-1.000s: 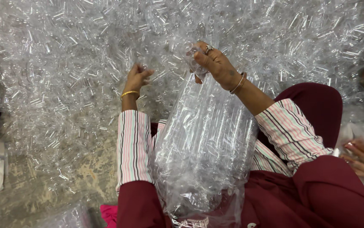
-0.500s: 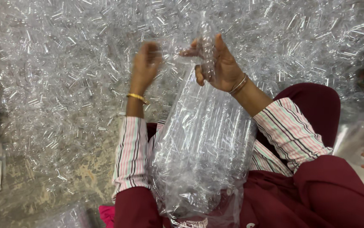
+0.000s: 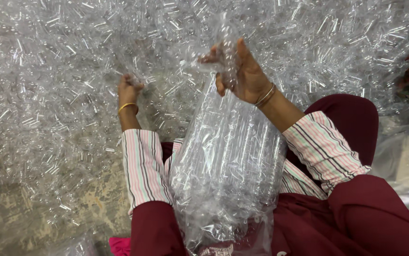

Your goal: The person sits on the floor with a bundle of clear plastic tubes on their lap, opens a plastic bag, and pushes handfuls of tubes into it. They then twist and gather the bag opening closed and set the filled bag aside with other packed bags.

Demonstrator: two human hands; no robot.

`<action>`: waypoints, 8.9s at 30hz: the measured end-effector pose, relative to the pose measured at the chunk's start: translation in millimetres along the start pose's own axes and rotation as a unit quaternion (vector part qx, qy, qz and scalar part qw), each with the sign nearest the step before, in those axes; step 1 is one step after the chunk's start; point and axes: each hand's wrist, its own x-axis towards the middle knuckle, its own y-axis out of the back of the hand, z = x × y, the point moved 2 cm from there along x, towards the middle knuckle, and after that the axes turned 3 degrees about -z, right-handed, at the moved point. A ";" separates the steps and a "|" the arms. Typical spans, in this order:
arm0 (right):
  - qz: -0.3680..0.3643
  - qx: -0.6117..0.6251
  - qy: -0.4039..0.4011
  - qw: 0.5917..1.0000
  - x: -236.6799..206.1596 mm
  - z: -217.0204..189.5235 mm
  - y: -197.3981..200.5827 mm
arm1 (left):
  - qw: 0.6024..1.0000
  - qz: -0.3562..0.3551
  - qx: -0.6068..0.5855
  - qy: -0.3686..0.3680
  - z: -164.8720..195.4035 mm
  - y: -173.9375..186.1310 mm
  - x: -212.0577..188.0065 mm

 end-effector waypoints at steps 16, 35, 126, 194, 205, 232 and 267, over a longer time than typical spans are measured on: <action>0.085 -0.161 -0.051 0.982 -1.4 -3.7 -10.9 | 0.918 -0.067 0.063 -0.386 173.9 -57.9 -150.7; -0.096 0.008 -0.029 0.995 -8.2 5.7 -18.9 | 0.815 -0.232 -0.473 -0.242 204.4 -78.7 -168.7; -0.160 -0.817 -0.058 0.551 -57.4 60.3 -77.0 | 0.903 0.041 -0.312 -0.293 41.3 49.7 -388.7; 0.052 -0.425 -0.086 0.899 3.1 -38.1 -14.4 | 0.940 -0.083 0.044 -0.328 91.8 -119.8 -72.3; 0.015 -0.434 -0.096 0.896 4.0 -28.6 -30.8 | 0.959 -0.041 -0.114 -0.257 112.5 -124.9 -85.4; 0.022 -0.420 -0.104 0.901 3.5 -17.5 -15.9 | 0.899 -0.260 -0.102 -0.336 159.0 -113.2 -137.1; -0.056 -0.145 -0.057 0.986 8.3 -24.0 -2.3 | 0.966 0.004 0.151 -0.208 127.7 -80.4 -1.4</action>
